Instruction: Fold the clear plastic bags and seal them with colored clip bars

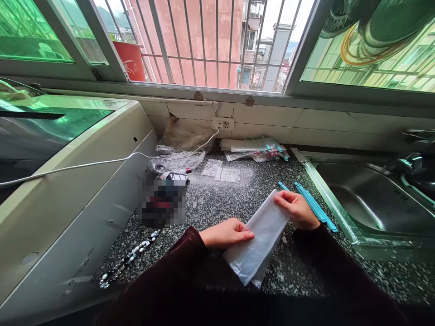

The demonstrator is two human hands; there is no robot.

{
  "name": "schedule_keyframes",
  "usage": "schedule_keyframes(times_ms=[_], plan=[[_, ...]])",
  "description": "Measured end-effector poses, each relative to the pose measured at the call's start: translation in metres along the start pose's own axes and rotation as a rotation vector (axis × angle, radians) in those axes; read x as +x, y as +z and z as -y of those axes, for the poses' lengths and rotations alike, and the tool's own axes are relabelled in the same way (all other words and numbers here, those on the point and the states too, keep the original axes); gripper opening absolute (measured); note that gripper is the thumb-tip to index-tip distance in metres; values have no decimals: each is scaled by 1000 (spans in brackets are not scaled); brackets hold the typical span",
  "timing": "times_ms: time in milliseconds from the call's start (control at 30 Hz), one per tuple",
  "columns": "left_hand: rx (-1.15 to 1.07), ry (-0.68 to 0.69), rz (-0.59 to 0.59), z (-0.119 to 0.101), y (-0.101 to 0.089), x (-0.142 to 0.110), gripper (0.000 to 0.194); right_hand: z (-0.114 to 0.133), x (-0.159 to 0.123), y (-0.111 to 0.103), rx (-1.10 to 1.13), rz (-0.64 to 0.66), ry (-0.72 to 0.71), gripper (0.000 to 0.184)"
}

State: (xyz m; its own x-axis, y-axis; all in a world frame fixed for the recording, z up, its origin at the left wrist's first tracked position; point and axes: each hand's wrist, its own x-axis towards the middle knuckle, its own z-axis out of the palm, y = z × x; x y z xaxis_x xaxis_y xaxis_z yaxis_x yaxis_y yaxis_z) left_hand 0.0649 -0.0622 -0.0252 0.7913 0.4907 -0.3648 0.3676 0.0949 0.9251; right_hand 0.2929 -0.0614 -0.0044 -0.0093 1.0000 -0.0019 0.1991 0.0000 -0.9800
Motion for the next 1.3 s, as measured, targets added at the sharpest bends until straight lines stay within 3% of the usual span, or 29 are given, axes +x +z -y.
schedule_keyframes(times_ms=[200, 367, 500, 600, 700, 800, 967, 1167, 1300], plan=[[94, -5, 42, -4, -3, -4, 51, 6, 0, -10, -12, -50, 8, 39], [117, -86, 247, -2, -5, -8, 49, 5, -1, -10, 1, 46, 63, 41], [79, -109, 450, -1, -6, -11, 52, 4, -1, -11, -8, 31, 55, 40], [17, -42, 480, -4, -8, -12, 59, 6, -2, -11, -21, 55, 41, 40], [-100, 119, 284, -4, -9, -9, 67, 7, -3, -4, -67, 157, 43, 39], [-80, 238, 5, -1, -8, -1, 57, 7, -6, 13, -90, 234, 34, 40], [-93, 218, -215, 5, -5, 8, 51, 1, -10, 41, -36, 263, 43, 42], [-316, 281, -602, 3, -8, 8, 51, -13, -15, 55, 212, 259, 77, 51], [-440, 337, -726, 2, -7, 10, 44, -18, -20, 67, 206, 303, 127, 45]])
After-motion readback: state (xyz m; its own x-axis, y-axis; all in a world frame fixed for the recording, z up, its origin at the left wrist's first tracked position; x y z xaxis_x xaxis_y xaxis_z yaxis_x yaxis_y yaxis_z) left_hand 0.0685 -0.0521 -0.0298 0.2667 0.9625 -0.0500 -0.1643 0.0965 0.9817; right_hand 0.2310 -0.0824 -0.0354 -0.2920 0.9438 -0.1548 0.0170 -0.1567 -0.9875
